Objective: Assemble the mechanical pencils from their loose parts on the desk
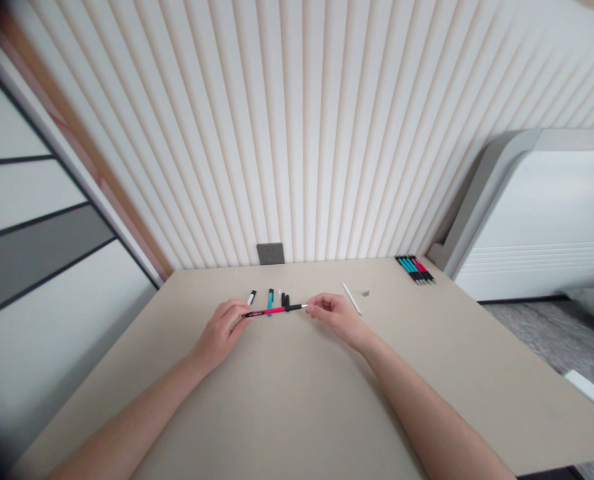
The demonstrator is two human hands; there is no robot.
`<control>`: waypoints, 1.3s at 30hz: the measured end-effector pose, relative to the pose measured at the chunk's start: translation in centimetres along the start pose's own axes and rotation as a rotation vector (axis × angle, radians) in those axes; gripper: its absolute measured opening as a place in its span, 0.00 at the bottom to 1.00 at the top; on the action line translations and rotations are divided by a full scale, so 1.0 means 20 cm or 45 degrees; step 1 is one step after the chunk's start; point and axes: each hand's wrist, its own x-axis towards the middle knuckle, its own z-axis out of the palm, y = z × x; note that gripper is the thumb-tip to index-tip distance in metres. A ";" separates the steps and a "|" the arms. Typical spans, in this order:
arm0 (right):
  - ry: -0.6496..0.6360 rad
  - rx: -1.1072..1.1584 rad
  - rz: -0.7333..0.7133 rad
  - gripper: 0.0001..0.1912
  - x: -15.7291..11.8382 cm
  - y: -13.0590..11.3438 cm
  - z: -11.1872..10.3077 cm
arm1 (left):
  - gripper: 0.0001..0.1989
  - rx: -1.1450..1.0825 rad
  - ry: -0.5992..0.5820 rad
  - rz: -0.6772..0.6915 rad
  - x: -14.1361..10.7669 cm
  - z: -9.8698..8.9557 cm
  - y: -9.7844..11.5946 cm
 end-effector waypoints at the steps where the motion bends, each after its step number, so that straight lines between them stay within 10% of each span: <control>1: -0.001 -0.026 -0.013 0.15 0.00 0.00 0.00 | 0.04 0.003 0.000 0.002 0.00 0.00 0.00; 39: -0.015 -0.406 -0.111 0.20 -0.01 0.02 0.02 | 0.05 -0.020 0.007 0.032 0.00 0.00 0.01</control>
